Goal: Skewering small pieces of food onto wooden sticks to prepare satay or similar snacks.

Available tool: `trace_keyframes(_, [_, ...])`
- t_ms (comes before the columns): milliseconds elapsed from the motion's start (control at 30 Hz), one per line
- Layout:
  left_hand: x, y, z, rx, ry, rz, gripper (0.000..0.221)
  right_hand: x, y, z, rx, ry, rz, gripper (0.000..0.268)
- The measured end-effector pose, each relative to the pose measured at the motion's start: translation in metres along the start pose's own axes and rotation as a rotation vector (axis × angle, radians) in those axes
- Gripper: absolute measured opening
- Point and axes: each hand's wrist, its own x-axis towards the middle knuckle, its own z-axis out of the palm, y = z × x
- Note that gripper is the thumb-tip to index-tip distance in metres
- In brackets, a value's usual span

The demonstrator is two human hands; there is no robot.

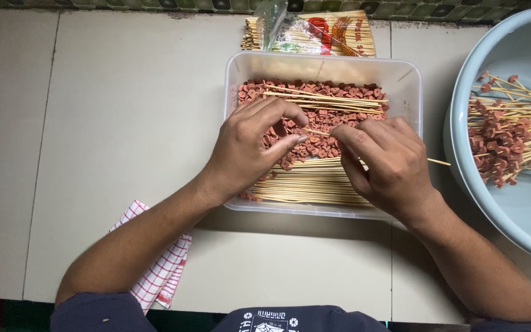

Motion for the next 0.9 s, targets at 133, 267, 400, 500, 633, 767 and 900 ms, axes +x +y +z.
trace_keyframes(133, [0.0, -0.003, 0.002, 0.003, -0.004, -0.003, 0.028, 0.001, -0.001, -0.001, -0.006, -0.004, -0.002, 0.021])
trace_keyframes(267, [-0.002, -0.006, 0.004, 0.024, -0.004, 0.004, 0.028, -0.001, -0.001, 0.0, -0.003, -0.01, -0.006, 0.021])
trace_keyframes(400, [-0.003, -0.004, 0.004, 0.038, 0.0, 0.005, 0.029, 0.001, -0.001, 0.0, -0.001, -0.003, -0.006, 0.019])
trace_keyframes(500, [-0.003, -0.006, 0.005, 0.041, 0.003, 0.006, 0.029, 0.001, -0.001, 0.0, -0.032, -0.012, -0.014, 0.019])
trace_keyframes(633, [-0.004, -0.005, 0.005, 0.054, 0.006, 0.003, 0.029, 0.0, 0.0, 0.0, -0.026, -0.015, -0.021, 0.022])
trace_keyframes(767, [-0.003, -0.003, 0.004, 0.057, 0.011, 0.042, 0.028, 0.0, 0.001, 0.001, 0.009, -0.006, 0.001, 0.021])
trace_keyframes(900, [0.003, 0.01, -0.005, 0.057, 0.064, 0.096, 0.029, 0.004, 0.0, -0.004, -0.009, 0.022, 0.009, 0.022])
